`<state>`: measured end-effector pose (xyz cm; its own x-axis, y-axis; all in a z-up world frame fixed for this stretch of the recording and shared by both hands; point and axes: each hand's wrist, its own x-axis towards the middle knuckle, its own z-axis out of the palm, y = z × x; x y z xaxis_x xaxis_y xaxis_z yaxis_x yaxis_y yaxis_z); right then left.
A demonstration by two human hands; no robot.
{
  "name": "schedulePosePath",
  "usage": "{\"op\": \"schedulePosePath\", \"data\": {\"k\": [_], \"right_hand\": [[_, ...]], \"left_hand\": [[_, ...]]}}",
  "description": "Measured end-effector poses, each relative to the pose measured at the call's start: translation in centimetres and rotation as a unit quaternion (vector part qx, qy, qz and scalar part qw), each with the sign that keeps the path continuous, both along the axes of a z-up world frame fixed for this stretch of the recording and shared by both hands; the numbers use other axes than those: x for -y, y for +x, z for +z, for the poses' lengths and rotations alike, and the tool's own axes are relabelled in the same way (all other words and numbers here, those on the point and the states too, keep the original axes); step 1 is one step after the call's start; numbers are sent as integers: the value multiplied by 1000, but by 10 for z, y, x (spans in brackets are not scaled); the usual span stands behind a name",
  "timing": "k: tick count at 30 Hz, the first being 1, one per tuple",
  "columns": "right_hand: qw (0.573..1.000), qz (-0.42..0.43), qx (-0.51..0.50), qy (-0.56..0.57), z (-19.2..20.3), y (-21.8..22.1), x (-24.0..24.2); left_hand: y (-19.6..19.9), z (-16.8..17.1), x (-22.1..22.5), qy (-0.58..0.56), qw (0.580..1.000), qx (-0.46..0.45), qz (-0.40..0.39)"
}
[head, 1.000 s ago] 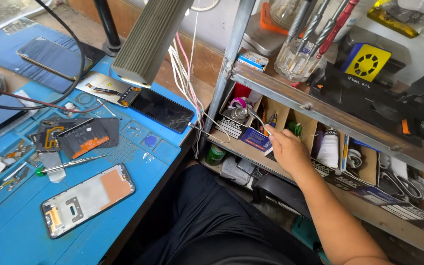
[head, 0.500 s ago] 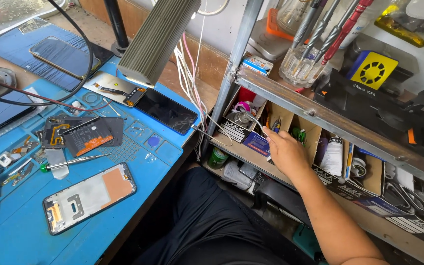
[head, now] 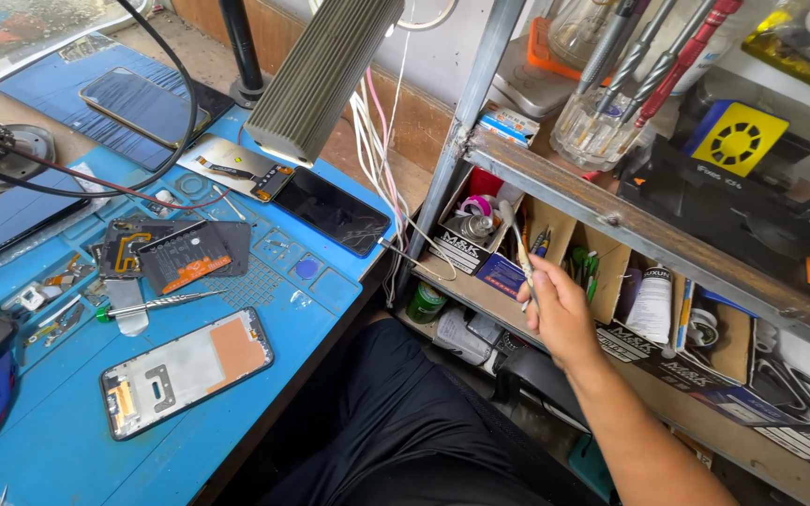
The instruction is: Disassembling a smartphone by prying the frame and components apart using a thin metal tool and tweezers.
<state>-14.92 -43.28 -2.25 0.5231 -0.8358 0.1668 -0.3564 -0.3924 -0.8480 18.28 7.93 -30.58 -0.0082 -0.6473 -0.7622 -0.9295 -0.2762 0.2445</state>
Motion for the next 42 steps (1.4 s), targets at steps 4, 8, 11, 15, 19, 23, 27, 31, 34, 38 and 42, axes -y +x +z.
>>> {"op": "schedulePosePath", "data": {"k": [4,8,11,15,19,23,27,31,34,38,42], "right_hand": [[987,-45,42,146,1,9,-19],[964,-2,-167,-208,-41,-1,22],[953,-5,-218,-212,-43,-2,28],[947,-10,-278,-162,-41,0,33],[951,-5,-244,-192,-38,3,34],[968,5,-208,-143,-26,1,29],[989,-24,40,139,-15,6,-28],[903,233,175,316,-45,17,-118],[823,396,120,390,-35,42,-184],[822,569,40,-6,22,113,-218],[782,521,86,-331,20,199,-195]], "left_hand": [[-144,169,117,-305,934,61,174],[-196,187,144,-646,710,77,269],[-203,197,146,-618,713,78,323],[-211,169,140,-602,690,94,391],[-207,127,130,-622,679,111,375],[-205,152,135,-629,668,100,384],[-204,235,153,-556,678,78,474],[-205,269,154,-653,637,-67,404],[-212,298,145,-661,570,-137,468],[-216,315,111,-652,376,-184,633],[-228,289,31,-625,275,-120,721]]}}
